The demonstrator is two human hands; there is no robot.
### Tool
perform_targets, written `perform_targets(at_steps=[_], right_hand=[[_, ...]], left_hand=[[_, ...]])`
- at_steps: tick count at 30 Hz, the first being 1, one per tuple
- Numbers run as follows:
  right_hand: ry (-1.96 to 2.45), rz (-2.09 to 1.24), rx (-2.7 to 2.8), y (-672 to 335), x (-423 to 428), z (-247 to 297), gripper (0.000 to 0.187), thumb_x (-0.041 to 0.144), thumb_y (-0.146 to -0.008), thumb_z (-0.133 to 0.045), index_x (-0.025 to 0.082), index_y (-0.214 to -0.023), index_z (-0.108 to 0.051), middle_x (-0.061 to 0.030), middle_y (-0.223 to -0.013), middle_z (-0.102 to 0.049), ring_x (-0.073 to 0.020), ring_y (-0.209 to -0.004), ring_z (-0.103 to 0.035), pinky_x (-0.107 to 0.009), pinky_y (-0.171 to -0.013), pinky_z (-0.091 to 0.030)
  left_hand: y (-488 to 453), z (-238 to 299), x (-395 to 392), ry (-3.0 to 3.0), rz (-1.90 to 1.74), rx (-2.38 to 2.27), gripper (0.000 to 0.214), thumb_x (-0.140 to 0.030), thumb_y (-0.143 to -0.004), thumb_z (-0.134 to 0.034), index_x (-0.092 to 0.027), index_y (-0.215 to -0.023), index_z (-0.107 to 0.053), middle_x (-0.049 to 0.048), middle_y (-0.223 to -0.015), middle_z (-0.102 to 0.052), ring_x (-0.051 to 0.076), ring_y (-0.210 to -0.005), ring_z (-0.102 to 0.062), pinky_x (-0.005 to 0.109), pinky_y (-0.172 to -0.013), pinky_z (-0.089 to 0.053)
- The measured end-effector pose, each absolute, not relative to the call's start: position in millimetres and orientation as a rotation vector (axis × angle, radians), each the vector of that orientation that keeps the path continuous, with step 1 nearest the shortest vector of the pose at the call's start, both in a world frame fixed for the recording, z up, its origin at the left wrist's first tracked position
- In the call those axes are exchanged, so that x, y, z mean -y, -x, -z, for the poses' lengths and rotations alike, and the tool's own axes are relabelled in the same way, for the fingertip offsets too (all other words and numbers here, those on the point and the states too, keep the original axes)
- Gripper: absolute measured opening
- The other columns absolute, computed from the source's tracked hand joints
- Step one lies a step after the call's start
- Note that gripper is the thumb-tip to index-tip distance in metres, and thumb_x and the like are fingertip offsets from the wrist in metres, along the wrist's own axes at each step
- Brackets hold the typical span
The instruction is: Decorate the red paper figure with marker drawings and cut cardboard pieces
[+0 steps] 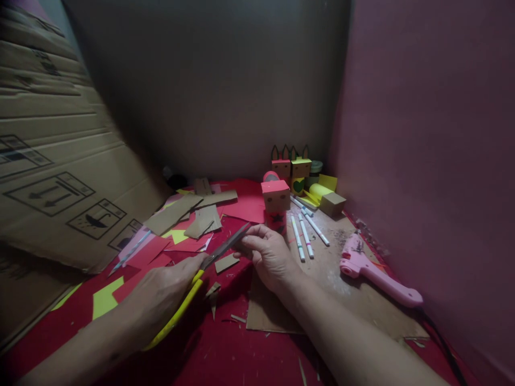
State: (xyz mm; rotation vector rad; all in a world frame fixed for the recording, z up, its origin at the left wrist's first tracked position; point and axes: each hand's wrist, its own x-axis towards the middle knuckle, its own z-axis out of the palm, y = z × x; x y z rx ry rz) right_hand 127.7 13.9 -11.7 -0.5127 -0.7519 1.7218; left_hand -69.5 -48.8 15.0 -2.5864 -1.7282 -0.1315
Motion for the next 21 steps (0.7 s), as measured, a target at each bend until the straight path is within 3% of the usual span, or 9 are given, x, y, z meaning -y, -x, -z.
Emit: perform_targets(at_steps=[6, 12, 18, 21], right_hand=[[0.508, -1.728, 0.761, -128.2, -15.6, 14.3, 0.024, 0.014, -0.056, -0.082, 0.017, -0.067, -0.061, 0.0013, -0.065, -0.067, -0.017, -0.066, -0.065, -0.031, -0.063, -0.051], [0.517, -1.727, 0.753, -128.1, -16.0, 14.7, 0.026, 0.015, -0.055, -0.084, 0.017, -0.068, -0.061, 0.0002, -0.065, -0.069, -0.0161, -0.062, -0.065, -0.03, -0.06, -0.05], [0.527, -1.73, 0.734, -127.6, -15.1, 11.2, 0.027, 0.014, -0.054, -0.085, 0.016, -0.067, -0.061, -0.0032, -0.065, -0.072, -0.0161, -0.064, -0.066, -0.027, -0.059, -0.05], [0.528, -1.729, 0.734, -127.4, -15.3, 11.0, 0.027, 0.014, -0.054, -0.084, 0.016, -0.067, -0.061, -0.0019, -0.063, -0.071, -0.0155, -0.061, -0.066, -0.027, -0.058, -0.05]], left_hand=[[70.8, -14.4, 47.8, 2.599, 0.079, 1.678, 0.031, -0.031, -0.097, -0.029, -0.016, -0.108, -0.053, 0.0106, -0.079, -0.068, 0.025, -0.063, -0.065, 0.032, -0.055, -0.043], [77.0, -11.2, 47.0, 2.656, 0.183, 1.628, 0.025, -0.031, -0.093, -0.037, -0.018, -0.103, -0.054, 0.0067, -0.07, -0.065, 0.02, -0.056, -0.061, 0.028, -0.053, -0.041], [81.7, -17.7, 45.6, 2.709, 0.385, 1.736, 0.036, -0.028, -0.086, -0.044, -0.019, -0.121, -0.049, 0.0108, -0.092, -0.068, 0.024, -0.076, -0.066, 0.032, -0.066, -0.049], [80.6, -17.9, 46.6, 2.699, 0.376, 1.79, 0.036, -0.025, -0.086, -0.042, -0.017, -0.12, -0.049, 0.0124, -0.092, -0.068, 0.025, -0.075, -0.066, 0.032, -0.065, -0.048]])
